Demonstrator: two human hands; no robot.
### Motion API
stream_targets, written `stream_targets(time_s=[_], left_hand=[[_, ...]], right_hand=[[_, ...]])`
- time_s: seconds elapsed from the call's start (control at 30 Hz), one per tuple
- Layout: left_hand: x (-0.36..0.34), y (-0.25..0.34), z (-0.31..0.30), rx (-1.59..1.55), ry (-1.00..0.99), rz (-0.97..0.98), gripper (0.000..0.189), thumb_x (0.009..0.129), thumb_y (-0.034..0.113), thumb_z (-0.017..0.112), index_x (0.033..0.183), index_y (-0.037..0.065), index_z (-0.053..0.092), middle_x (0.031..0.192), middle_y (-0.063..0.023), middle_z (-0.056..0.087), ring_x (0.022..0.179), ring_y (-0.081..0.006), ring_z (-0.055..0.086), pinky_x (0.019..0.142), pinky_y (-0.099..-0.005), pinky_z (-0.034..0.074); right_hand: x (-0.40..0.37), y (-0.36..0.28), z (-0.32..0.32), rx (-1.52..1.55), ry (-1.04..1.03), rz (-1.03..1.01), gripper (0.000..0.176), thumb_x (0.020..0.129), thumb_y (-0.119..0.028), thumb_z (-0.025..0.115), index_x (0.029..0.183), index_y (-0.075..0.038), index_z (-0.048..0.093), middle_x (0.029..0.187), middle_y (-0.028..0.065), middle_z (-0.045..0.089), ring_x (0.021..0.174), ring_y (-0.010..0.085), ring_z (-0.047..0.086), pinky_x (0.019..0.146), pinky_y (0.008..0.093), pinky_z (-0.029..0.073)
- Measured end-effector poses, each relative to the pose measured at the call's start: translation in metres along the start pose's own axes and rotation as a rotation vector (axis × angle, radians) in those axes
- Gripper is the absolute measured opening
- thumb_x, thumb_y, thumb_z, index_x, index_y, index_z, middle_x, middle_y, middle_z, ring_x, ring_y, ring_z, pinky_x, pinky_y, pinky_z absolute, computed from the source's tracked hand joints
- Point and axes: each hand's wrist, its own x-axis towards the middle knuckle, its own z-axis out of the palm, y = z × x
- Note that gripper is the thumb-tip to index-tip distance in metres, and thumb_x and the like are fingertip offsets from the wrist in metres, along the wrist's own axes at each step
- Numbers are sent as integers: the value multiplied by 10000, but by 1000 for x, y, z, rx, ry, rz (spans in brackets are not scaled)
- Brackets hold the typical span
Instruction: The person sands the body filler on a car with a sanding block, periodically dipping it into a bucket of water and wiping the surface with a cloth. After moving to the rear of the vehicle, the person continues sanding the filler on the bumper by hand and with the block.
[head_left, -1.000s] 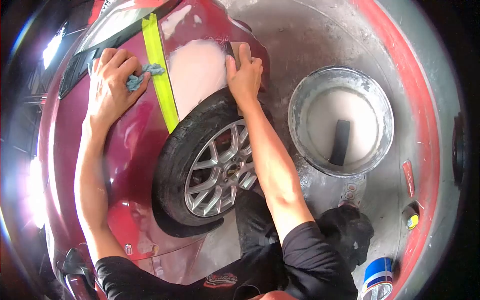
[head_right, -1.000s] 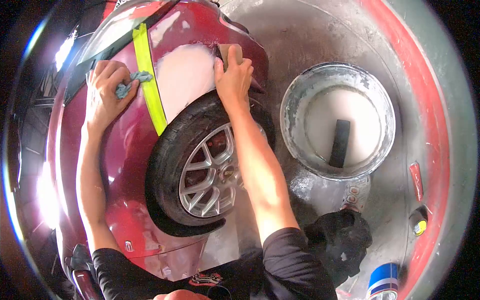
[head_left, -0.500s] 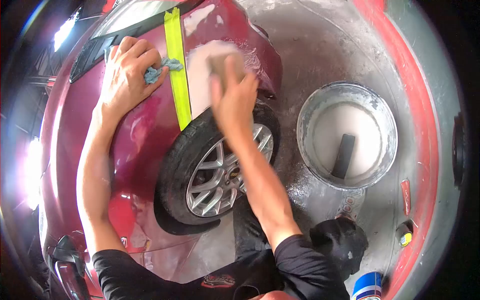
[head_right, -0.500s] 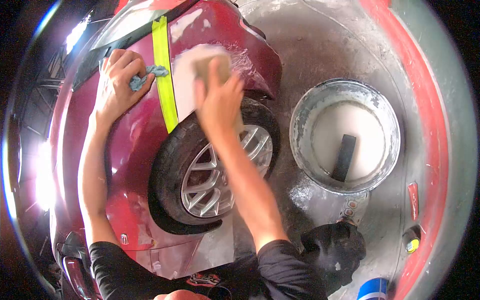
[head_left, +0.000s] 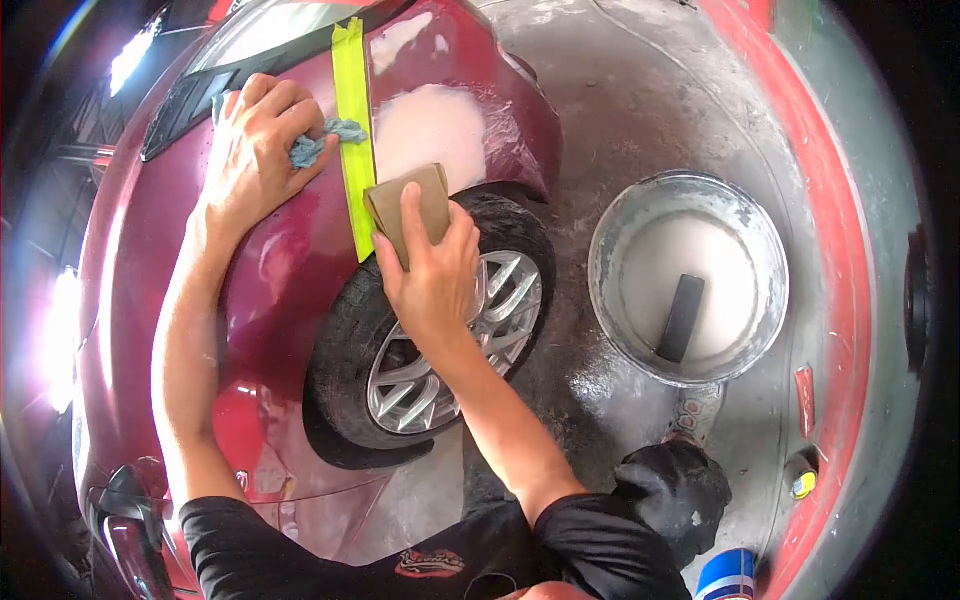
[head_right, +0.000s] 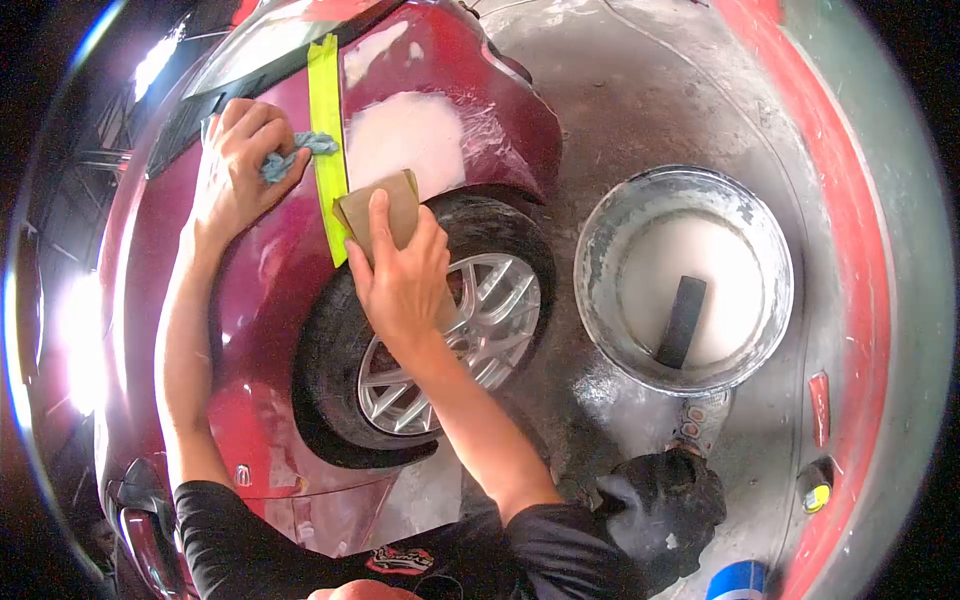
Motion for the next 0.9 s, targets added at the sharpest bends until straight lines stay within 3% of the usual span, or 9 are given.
stream_targets(time_s=[0.2,0.33,0.37,0.47,0.53,0.6,0.7,0.8,0.9], left_hand=[[-4,-2,6,23,15,26,241,813,180,846,840,103,619,982,-36,637,1007,-293,593,887,-445,471],[2,-5,5,37,35,43,230,815,188,846,851,110,633,968,-41,627,998,-293,596,884,-448,473],[1,-6,4,40,30,41,226,815,190,846,853,112,637,962,-42,623,996,-292,597,882,-450,474],[-3,-8,7,18,34,43,205,828,206,836,862,119,653,939,-40,616,978,-290,594,863,-444,474],[-5,-6,7,55,1,22,227,824,155,843,865,67,637,986,-61,651,1014,-295,620,910,-438,498],[-4,-6,8,65,30,48,214,832,190,839,864,98,648,952,-41,629,992,-286,604,878,-439,483],[-2,-6,7,62,39,50,212,834,205,840,861,113,651,940,-29,622,985,-279,596,864,-441,474],[-2,-9,7,42,45,51,219,826,201,846,860,115,648,945,-27,625,989,-279,597,866,-443,472],[-6,-6,9,22,39,41,223,816,200,851,865,116,651,950,-27,626,1001,-282,599,872,-446,471]], right_hand=[[77,18,21,-61,0,102,654,917,-320,784,1493,-104,562,1169,289,540,1081,462,552,899,557,472],[24,1,7,-54,-66,90,689,915,-337,787,1518,-103,547,1165,294,537,1065,467,547,892,558,472],[2,2,11,-11,23,-1,705,915,-340,788,1532,-105,539,1166,296,534,1049,466,543,880,555,467],[24,6,9,-43,-61,44,672,906,-298,798,1503,-75,584,1148,322,554,1056,492,556,915,549,477],[70,18,18,-34,-11,128,605,929,-294,768,1470,-75,607,1123,330,564,1061,481,568,908,542,482],[86,27,28,-50,57,109,623,936,-312,762,1491,-86,594,1159,334,558,1071,492,564,939,550,482],[41,15,22,-46,16,111,643,933,-302,768,1512,-94,581,1205,341,546,1102,502,561,972,560,479],[12,17,17,2,22,-24,641,928,-337,767,1490,-93,579,1281,353,529,1148,499,542,953,577,473],[69,52,29,-64,23,109,576,983,-350,707,1487,-98,586,1242,339,546,1131,483,553,928,575,477]])
